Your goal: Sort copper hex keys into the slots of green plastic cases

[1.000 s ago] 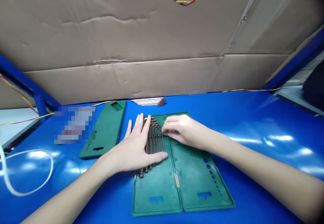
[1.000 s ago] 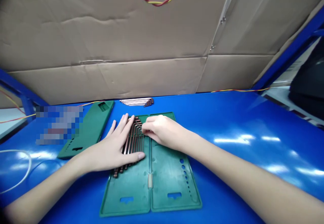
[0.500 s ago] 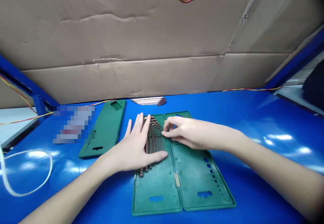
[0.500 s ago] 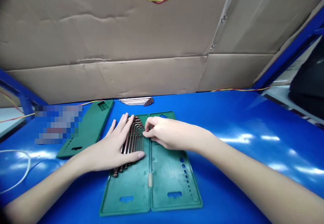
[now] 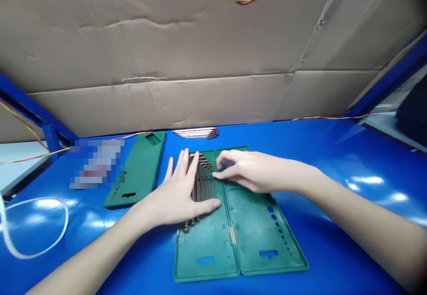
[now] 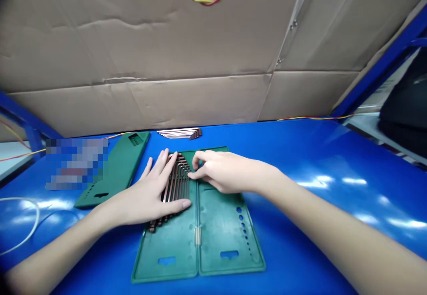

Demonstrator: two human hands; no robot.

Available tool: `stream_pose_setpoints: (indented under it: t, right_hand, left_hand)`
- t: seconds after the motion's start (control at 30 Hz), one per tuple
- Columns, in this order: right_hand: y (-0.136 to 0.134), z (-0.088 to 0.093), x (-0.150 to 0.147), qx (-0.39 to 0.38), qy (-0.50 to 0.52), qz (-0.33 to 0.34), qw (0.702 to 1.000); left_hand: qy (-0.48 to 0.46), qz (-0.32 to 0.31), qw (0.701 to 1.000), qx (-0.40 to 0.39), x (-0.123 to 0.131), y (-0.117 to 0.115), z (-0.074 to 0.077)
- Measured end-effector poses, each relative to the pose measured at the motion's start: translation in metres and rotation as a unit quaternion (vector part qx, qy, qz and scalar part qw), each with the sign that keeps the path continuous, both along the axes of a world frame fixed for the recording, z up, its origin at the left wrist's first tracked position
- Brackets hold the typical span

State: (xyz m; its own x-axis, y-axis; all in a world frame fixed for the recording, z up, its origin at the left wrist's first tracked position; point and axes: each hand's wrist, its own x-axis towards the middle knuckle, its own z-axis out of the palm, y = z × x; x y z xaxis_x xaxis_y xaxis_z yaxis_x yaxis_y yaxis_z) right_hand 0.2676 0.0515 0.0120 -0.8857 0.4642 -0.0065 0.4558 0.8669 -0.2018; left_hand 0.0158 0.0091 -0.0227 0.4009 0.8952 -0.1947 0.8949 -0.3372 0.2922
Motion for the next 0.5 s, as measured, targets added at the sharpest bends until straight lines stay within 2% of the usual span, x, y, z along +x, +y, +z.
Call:
stream_pose_setpoints:
  t: [0.13, 0.37, 0.5]
  right_hand:
    - [0.011, -0.002, 0.004, -0.024, 0.011, 0.015, 1.000]
    - [0.019, -0.020, -0.007, -0.110, 0.162, -0.037, 0.980]
    - [0.019, -0.024, -0.010, -0.109, 0.197, -0.059, 0.973]
  left_hand:
    - [-0.001, -0.003, 1.000, 0.002, 0.000, 0.000, -0.001]
    - [-0.011, 0.002, 1.000, 0.019, 0.001, 0.001, -0.002]
    - [-0.014, 0.008, 0.998, 0.068, 0.004, 0.004, -0.007]
